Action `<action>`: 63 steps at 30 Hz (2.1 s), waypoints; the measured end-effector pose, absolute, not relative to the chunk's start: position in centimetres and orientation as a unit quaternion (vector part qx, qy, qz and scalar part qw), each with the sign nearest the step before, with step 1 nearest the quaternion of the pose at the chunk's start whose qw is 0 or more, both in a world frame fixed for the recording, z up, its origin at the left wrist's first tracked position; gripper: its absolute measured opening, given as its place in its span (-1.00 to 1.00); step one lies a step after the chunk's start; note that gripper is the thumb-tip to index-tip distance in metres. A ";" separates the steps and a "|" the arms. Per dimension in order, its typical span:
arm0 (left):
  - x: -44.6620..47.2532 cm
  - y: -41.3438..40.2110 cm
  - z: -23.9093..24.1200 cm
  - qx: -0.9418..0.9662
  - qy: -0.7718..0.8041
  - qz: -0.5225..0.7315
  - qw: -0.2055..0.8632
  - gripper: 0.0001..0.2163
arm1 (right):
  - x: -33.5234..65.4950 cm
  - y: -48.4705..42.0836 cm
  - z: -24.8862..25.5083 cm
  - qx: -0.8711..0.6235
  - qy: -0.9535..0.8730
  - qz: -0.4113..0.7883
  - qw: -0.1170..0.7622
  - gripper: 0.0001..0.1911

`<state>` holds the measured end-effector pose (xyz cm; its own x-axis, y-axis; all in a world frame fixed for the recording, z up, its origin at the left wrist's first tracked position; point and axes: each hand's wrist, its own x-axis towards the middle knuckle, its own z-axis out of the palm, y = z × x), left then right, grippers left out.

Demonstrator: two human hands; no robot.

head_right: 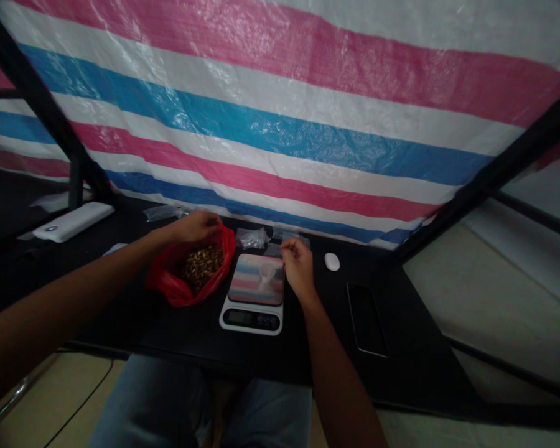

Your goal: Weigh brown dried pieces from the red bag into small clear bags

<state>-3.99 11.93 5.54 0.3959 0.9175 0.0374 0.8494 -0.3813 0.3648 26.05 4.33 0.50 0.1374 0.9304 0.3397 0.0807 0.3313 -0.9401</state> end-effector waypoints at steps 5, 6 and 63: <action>-5.0 10.5 5.1 0.816 0.549 0.177 0.047 -0.62 | 26.0 4.3 0.4 -0.454 -0.562 0.350 0.597 -0.91; -4.9 9.9 5.2 0.833 0.520 0.186 0.033 -0.64 | 26.0 4.3 0.4 -0.453 -0.562 0.350 0.596 -0.91; -3.4 6.5 3.1 0.935 0.344 0.045 0.081 -0.41 | 25.6 3.7 0.9 -0.460 -0.601 0.325 0.567 -0.91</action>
